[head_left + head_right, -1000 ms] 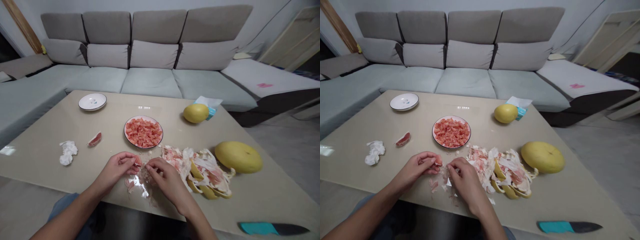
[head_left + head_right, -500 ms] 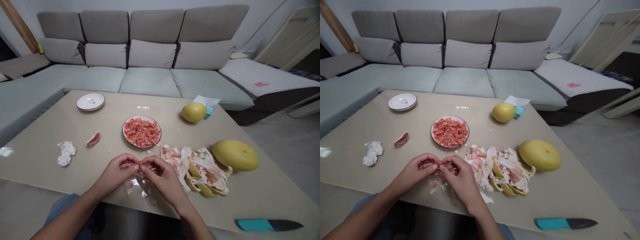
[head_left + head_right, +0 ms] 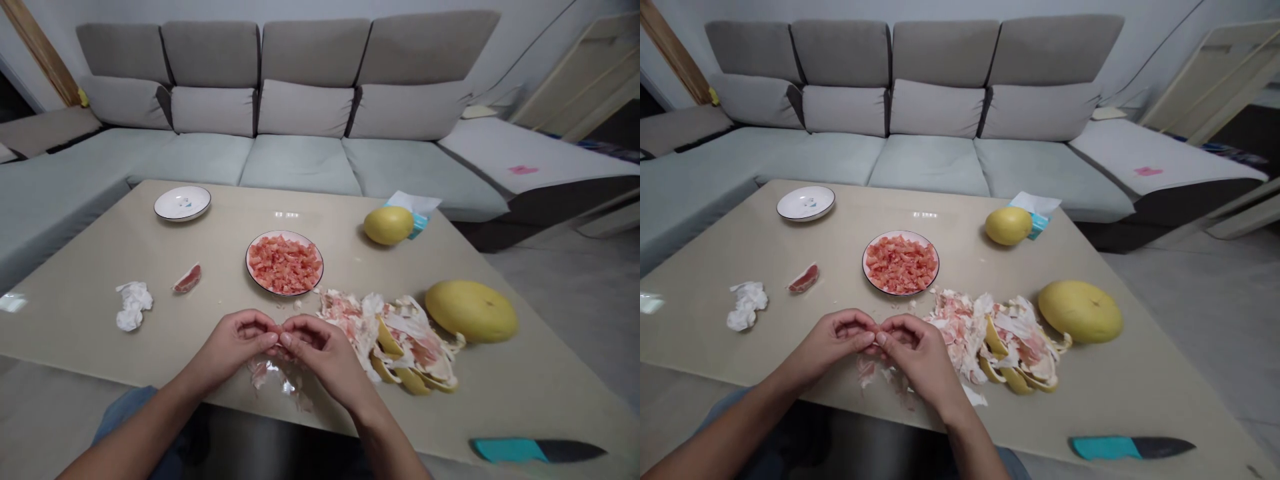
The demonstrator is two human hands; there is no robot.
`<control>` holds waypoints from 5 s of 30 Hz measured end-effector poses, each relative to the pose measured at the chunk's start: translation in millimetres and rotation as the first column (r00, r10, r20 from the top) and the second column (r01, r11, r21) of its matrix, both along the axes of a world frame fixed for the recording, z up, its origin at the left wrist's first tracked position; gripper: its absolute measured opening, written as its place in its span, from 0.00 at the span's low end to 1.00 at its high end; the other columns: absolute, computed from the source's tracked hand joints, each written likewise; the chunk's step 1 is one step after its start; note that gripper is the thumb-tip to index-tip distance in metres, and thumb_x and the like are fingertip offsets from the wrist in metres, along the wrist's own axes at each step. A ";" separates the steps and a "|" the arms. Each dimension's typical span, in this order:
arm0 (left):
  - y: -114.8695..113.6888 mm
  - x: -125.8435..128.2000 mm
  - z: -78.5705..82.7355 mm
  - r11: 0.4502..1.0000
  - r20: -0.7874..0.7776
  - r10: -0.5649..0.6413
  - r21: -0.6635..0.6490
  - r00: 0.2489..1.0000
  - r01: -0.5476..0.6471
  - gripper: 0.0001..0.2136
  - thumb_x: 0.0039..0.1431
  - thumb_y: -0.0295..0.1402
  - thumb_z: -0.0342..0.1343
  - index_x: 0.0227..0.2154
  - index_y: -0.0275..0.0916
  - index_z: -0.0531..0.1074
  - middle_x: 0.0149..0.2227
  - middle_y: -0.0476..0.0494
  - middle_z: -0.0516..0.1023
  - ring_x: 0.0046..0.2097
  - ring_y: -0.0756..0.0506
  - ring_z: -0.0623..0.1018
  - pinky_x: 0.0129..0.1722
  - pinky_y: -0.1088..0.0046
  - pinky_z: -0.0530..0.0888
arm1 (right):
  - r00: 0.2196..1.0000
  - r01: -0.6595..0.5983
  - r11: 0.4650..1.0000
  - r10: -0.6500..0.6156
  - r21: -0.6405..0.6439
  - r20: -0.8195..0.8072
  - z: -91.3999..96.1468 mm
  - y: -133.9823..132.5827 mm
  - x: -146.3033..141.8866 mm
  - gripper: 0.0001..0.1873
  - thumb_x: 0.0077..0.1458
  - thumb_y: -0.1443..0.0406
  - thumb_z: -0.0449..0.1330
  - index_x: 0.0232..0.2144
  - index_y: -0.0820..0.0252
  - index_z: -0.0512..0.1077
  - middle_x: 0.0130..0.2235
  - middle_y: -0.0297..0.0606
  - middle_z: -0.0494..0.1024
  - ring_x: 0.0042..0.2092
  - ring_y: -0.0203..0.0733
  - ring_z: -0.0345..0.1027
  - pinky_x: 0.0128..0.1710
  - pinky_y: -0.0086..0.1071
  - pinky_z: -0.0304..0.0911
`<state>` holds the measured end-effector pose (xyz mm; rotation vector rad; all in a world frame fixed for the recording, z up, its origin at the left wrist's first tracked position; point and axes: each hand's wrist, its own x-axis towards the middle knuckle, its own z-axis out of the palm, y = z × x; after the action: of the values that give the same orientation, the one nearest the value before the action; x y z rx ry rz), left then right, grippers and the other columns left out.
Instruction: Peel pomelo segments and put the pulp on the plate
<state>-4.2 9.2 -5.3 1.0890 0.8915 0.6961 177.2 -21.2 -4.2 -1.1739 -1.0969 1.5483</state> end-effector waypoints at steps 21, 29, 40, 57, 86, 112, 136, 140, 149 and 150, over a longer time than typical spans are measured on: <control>0.4 5.2 -0.7 0.990 0.023 0.110 0.083 0.994 -0.112 0.08 0.54 0.34 0.63 0.34 0.35 0.75 0.34 0.44 0.79 0.37 0.46 0.78 0.42 0.70 0.75 | 0.991 0.072 0.995 -0.079 -0.064 -0.112 -0.5 1.7 -5.9 0.17 0.47 0.56 0.69 0.37 0.58 0.75 0.29 0.35 0.80 0.31 0.36 0.74 0.33 0.28 0.68; -1.6 6.0 0.2 0.991 0.093 0.134 -0.007 0.987 -0.134 0.11 0.53 0.34 0.64 0.38 0.37 0.75 0.36 0.44 0.79 0.37 0.46 0.79 0.45 0.66 0.76 | 0.987 0.124 0.991 -0.127 -0.042 -0.095 -2.7 2.4 -7.3 0.15 0.46 0.56 0.70 0.31 0.60 0.76 0.27 0.35 0.80 0.29 0.36 0.73 0.31 0.27 0.67; -3.9 5.3 6.5 0.991 0.128 0.127 -0.068 0.984 -0.119 0.12 0.54 0.35 0.64 0.38 0.37 0.72 0.36 0.43 0.80 0.40 0.45 0.80 0.46 0.68 0.74 | 0.955 0.167 0.980 -0.189 -0.112 -0.227 -2.5 2.7 -6.9 0.17 0.45 0.55 0.71 0.33 0.60 0.75 0.27 0.35 0.80 0.29 0.34 0.73 0.33 0.26 0.68; -5.9 10.3 6.5 0.975 0.117 0.212 -0.085 0.970 -0.203 0.11 0.51 0.35 0.66 0.35 0.36 0.72 0.36 0.45 0.79 0.39 0.48 0.79 0.45 0.71 0.74 | 0.875 0.312 0.931 -0.359 -0.189 -0.325 -13.0 2.1 -21.4 0.17 0.44 0.56 0.72 0.29 0.62 0.75 0.24 0.32 0.77 0.24 0.31 0.68 0.24 0.23 0.63; -9.4 21.4 1.3 0.988 0.050 0.148 -0.042 0.988 -0.146 0.13 0.44 0.35 0.68 0.30 0.38 0.71 0.33 0.46 0.78 0.39 0.45 0.77 0.38 0.72 0.72 | 0.716 0.261 0.884 -0.447 -0.388 -0.536 -24.2 10.1 -23.1 0.17 0.40 0.58 0.74 0.26 0.62 0.75 0.22 0.27 0.71 0.20 0.25 0.60 0.20 0.18 0.60; -4.0 14.7 -0.6 0.980 0.063 0.193 -0.068 0.979 -0.188 0.11 0.48 0.31 0.66 0.32 0.38 0.70 0.34 0.47 0.78 0.38 0.49 0.77 0.42 0.74 0.71 | 0.867 0.493 0.869 -0.486 0.040 -0.112 -25.2 30.6 4.0 0.16 0.44 0.56 0.70 0.34 0.59 0.78 0.34 0.37 0.80 0.33 0.38 0.73 0.39 0.34 0.72; -5.5 8.3 -1.2 0.902 -0.008 0.174 0.402 0.985 -0.157 0.02 0.54 0.28 0.59 0.31 0.40 0.75 0.39 0.45 0.73 0.44 0.45 0.76 0.45 0.69 0.76 | 0.902 0.060 0.929 -0.206 0.364 0.379 5.0 -2.4 -7.2 0.10 0.51 0.62 0.66 0.37 0.58 0.78 0.37 0.38 0.78 0.34 0.39 0.70 0.35 0.31 0.65; -3.8 8.3 -1.2 0.880 -0.037 0.181 0.453 0.983 -0.146 0.02 0.56 0.28 0.59 0.32 0.41 0.75 0.39 0.44 0.73 0.44 0.46 0.76 0.44 0.71 0.77 | 0.931 0.071 0.954 -0.168 0.291 0.323 6.7 -2.1 0.5 0.07 0.53 0.62 0.64 0.35 0.58 0.79 0.35 0.38 0.79 0.34 0.39 0.71 0.33 0.30 0.65; -6.0 10.8 -1.3 0.932 0.041 0.186 0.308 0.982 -0.190 0.02 0.53 0.28 0.62 0.30 0.39 0.75 0.37 0.46 0.74 0.42 0.47 0.76 0.43 0.74 0.75 | 0.975 0.184 0.981 -0.189 0.056 0.113 7.9 -3.9 -4.8 0.13 0.49 0.56 0.67 0.30 0.61 0.77 0.24 0.34 0.76 0.24 0.34 0.67 0.24 0.26 0.62; -5.3 10.4 -1.9 0.952 0.063 0.182 0.238 0.981 -0.192 0.03 0.53 0.29 0.63 0.30 0.39 0.75 0.36 0.46 0.75 0.41 0.48 0.76 0.43 0.74 0.75 | 0.978 0.186 0.982 -0.189 0.041 0.090 8.8 -3.9 -4.8 0.14 0.48 0.55 0.67 0.29 0.61 0.76 0.23 0.33 0.76 0.24 0.34 0.66 0.24 0.26 0.62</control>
<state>6.2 4.0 -7.2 1.2126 0.8985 1.0030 172.4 -25.1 4.6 -1.3008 -1.0358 1.3378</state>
